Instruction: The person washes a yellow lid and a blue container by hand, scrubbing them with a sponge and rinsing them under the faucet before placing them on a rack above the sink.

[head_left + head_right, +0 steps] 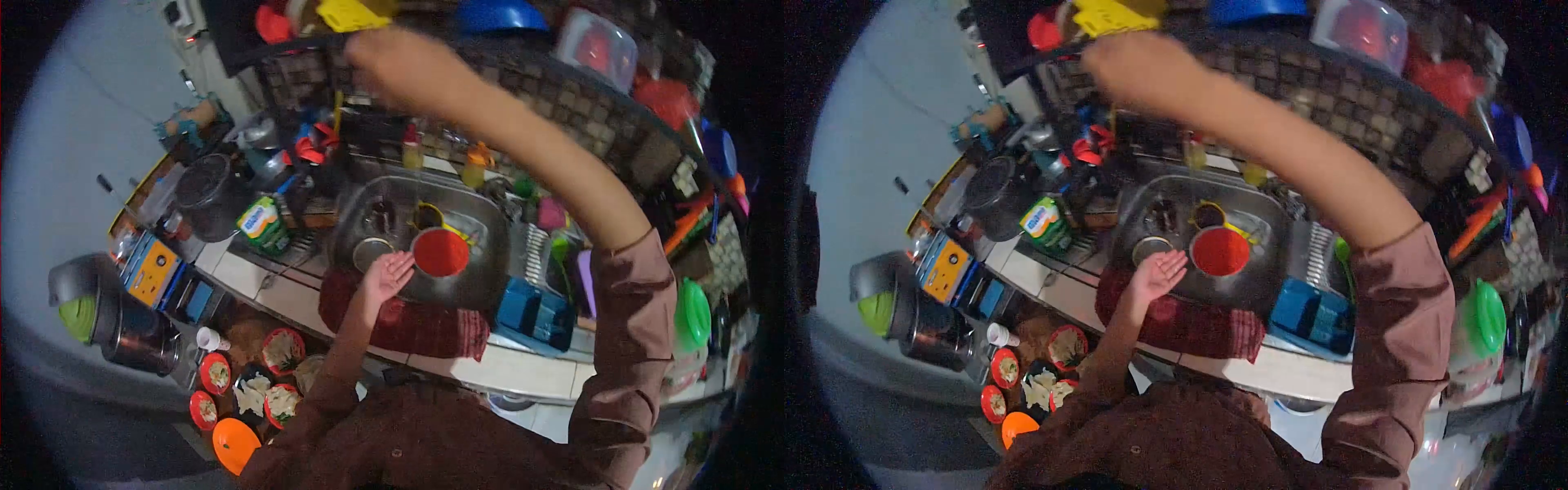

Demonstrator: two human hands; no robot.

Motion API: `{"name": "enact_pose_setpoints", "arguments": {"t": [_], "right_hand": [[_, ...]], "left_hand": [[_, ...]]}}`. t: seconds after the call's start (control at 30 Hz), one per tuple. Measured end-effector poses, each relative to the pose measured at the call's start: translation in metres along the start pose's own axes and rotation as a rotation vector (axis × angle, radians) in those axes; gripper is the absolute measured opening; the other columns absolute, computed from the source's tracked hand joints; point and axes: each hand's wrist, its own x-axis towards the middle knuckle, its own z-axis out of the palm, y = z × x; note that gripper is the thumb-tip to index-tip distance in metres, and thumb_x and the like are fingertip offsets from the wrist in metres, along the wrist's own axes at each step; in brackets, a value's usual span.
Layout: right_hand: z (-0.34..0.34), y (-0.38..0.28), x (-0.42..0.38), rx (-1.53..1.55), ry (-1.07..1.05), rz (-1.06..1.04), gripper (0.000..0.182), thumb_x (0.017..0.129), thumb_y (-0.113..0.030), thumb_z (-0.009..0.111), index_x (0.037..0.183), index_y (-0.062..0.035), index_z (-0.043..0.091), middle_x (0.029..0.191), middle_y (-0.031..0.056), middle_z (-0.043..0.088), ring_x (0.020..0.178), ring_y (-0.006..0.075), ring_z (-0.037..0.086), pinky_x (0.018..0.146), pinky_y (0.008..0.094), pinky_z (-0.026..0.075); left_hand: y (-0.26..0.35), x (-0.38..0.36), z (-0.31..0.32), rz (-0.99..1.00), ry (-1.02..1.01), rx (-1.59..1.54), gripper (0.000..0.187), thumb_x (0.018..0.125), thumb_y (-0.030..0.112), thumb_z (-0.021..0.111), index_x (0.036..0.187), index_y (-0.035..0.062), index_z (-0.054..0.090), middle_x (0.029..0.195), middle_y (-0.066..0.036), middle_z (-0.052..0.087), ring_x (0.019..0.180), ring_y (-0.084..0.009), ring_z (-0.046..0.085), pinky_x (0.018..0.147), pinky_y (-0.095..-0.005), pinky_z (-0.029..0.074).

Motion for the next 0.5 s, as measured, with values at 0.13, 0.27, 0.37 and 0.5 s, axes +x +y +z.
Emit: {"name": "enact_pose_setpoints", "arguments": {"t": [0.13, 0.27, 0.37, 0.5], "right_hand": [[0.012, -0.037, -0.147, 0.027, -0.191, -0.366, 0.012, 0.07, -0.011, 0.049, 0.078, -0.0062, 0.057, 0.082, 0.0125, 0.054, 0.074, 0.0261, 0.058, 0.063, 0.0382, 0.048], [0.015, -0.057, -0.277, 0.18, -0.669, 0.021, 0.014, 0.072, -0.013, 0.047, 0.079, -0.0059, 0.057, 0.077, 0.0114, 0.056, 0.075, 0.0247, 0.058, 0.061, 0.0378, 0.049], [-0.022, -0.077, -0.325, 0.254, -0.814, 0.238, 0.015, 0.072, -0.016, 0.047, 0.079, -0.0062, 0.056, 0.079, 0.0124, 0.057, 0.068, 0.0279, 0.058, 0.059, 0.0396, 0.048], [-0.046, -0.084, -0.405, 0.08, -0.938, 0.806, 0.02, 0.075, -0.024, 0.049, 0.077, -0.0057, 0.057, 0.076, 0.0148, 0.057, 0.066, 0.0312, 0.058, 0.057, 0.0409, 0.047]], "left_hand": [[-0.012, 0.013, 0.008, -0.102, -0.036, 0.026, 0.027, 0.08, 0.019, 0.044, 0.101, 0.0009, 0.046, 0.112, -0.013, 0.048, 0.108, -0.0242, 0.043, 0.09, -0.0386, 0.037], [-0.033, 0.018, 0.02, -0.061, -0.075, 0.21, 0.035, 0.082, 0.024, 0.044, 0.109, 0.0023, 0.042, 0.117, -0.012, 0.044, 0.11, -0.0229, 0.041, 0.088, -0.0369, 0.037], [-0.042, 0.008, 0.039, -0.029, -0.261, 0.611, 0.033, 0.084, 0.028, 0.044, 0.107, 0.0048, 0.045, 0.111, -0.011, 0.049, 0.104, -0.0218, 0.047, 0.087, -0.0342, 0.037], [-0.064, 0.006, 0.059, 0.016, -0.303, 0.976, 0.03, 0.085, 0.031, 0.044, 0.101, 0.0062, 0.048, 0.096, -0.008, 0.056, 0.083, -0.0154, 0.056, 0.073, -0.0279, 0.041]]}}
